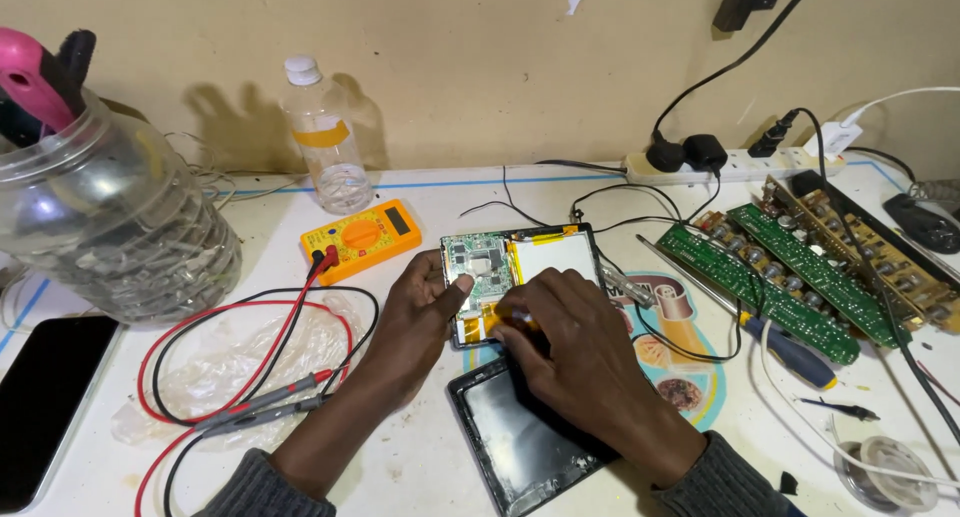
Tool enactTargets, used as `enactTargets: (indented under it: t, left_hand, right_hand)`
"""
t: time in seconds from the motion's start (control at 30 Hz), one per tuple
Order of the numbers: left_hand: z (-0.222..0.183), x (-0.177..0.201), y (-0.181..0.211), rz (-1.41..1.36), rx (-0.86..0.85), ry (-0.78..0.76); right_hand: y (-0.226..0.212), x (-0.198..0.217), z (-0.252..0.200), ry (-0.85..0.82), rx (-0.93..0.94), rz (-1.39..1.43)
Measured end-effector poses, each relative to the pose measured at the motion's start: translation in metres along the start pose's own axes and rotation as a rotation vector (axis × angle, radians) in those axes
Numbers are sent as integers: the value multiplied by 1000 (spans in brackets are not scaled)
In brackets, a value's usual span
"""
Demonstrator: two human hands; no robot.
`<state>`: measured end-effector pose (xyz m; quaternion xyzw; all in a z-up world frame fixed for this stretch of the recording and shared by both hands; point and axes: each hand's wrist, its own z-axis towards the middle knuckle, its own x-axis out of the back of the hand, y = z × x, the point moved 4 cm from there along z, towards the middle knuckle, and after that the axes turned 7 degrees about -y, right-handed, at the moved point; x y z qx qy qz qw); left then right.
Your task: A person carefully pries open the back cover of a tablet and inspects the internal components including the battery and circuit board.
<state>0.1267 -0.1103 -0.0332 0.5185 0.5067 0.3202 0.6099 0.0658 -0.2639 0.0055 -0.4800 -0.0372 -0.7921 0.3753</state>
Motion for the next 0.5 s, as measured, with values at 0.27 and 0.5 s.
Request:
enactTargets:
  t: [0.27,0.5]
  left_hand:
    - [1,1,-4,-65,-38,-31]
    - [0,0,-1,-80,-55,-59]
  right_hand:
    - [16,-19,-11,67,-186,-222]
    - [24,-20,-10,21,-336,-79]
